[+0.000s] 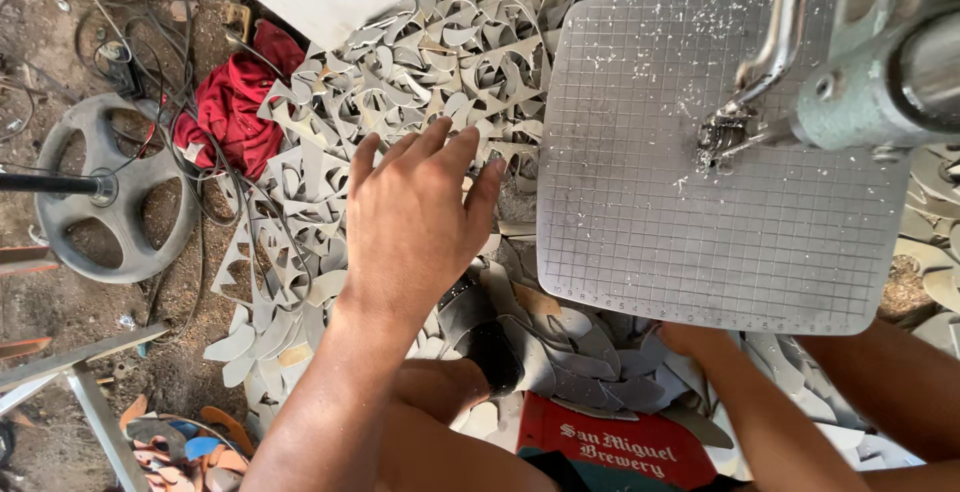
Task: The person uses a sewing machine to stitch curved gray shoe parts. They guide each piece under the needle, sew along the edge, and then remove the finished part to place it aside.
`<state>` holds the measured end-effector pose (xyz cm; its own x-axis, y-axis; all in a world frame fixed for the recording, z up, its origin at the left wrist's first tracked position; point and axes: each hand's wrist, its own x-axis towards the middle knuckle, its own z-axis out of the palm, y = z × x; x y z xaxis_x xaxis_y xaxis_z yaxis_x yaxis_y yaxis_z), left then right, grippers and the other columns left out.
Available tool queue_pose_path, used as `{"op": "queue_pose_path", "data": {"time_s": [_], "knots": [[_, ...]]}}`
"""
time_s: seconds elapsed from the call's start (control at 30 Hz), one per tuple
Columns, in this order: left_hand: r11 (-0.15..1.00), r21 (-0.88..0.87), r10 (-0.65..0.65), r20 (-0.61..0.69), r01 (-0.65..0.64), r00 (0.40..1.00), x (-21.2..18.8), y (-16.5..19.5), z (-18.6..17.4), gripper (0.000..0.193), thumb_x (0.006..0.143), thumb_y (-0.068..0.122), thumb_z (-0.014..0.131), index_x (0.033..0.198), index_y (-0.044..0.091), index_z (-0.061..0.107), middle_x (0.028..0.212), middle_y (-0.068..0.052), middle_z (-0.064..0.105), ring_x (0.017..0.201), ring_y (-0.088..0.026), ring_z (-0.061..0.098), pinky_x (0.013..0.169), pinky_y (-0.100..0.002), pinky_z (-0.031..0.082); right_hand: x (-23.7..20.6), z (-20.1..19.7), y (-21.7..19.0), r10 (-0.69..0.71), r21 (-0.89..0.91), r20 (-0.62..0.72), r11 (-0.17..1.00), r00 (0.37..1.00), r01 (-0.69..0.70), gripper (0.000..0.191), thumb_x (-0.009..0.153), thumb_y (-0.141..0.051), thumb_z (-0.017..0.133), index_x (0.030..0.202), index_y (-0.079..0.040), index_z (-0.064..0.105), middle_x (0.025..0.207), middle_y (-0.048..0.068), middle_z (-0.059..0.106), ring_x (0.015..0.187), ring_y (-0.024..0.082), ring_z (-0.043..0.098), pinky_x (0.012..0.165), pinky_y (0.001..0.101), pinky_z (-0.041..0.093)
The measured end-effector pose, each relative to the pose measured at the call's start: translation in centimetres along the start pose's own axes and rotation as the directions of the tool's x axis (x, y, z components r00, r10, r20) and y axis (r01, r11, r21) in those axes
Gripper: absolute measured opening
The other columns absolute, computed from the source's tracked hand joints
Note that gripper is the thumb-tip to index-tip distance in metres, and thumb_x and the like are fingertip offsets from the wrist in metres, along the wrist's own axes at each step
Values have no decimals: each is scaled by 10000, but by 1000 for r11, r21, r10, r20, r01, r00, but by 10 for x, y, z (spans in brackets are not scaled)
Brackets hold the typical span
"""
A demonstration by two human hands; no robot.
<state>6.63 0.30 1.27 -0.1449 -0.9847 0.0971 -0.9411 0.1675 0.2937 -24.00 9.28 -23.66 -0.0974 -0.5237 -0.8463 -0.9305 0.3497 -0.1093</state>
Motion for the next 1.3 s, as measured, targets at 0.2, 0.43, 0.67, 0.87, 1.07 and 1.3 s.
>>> {"op": "queue_pose_path", "data": {"time_s": [0.2,0.43,0.67,0.87,1.07,1.3], "knots": [[998,-26,48,-123,-52,991,-2,7,-7,315,942,280,714,1141,37,743,1171,-188,742,1080,-341,725,1058,-616,437,-94,-60,-1,-358,-514,304,719,883,468,586,896,-20,565,1438,-237,521,1277,43,657,995,193,745,885,328,638],[944,-199,212,-241,-262,947,-6,22,-3,296,1028,215,690,1257,30,716,1316,-197,707,1204,-313,700,1132,-552,479,-183,-153,35,-664,185,-301,663,684,725,322,870,-175,751,1191,-198,773,955,-4,768,757,115,738,644,252,601],[838,-224,495,-76,-498,866,-15,48,8,332,882,256,759,1161,76,759,1375,-170,672,1281,-376,620,1104,-523,474,-175,-169,-13,-637,-351,-671,723,379,595,310,821,-240,785,1096,-101,753,1119,121,673,936,224,662,750,327,594],[861,-148,488,-33,-487,872,-6,47,15,324,836,262,777,1123,113,776,1407,-113,648,1328,-343,584,1101,-529,464,-179,-183,-19,-714,-399,-528,687,459,608,303,727,-213,804,1023,-147,811,1286,-57,680,977,177,640,809,331,576],[860,-112,494,-68,-498,867,4,47,22,298,858,278,760,1112,124,785,1381,-81,670,1306,-304,601,1098,-506,470,-180,-184,-23,-713,-372,-585,660,387,653,253,718,-110,783,968,-125,818,1236,-41,707,931,203,639,805,340,565],[865,-73,490,-88,-496,867,12,46,28,289,884,268,758,1144,144,782,1394,-71,670,1315,-290,606,1106,-484,472,-169,-184,-21,-714,-394,-653,605,252,691,264,762,-73,758,1017,-123,809,1272,-19,722,1011,222,640,897,339,553]]}}
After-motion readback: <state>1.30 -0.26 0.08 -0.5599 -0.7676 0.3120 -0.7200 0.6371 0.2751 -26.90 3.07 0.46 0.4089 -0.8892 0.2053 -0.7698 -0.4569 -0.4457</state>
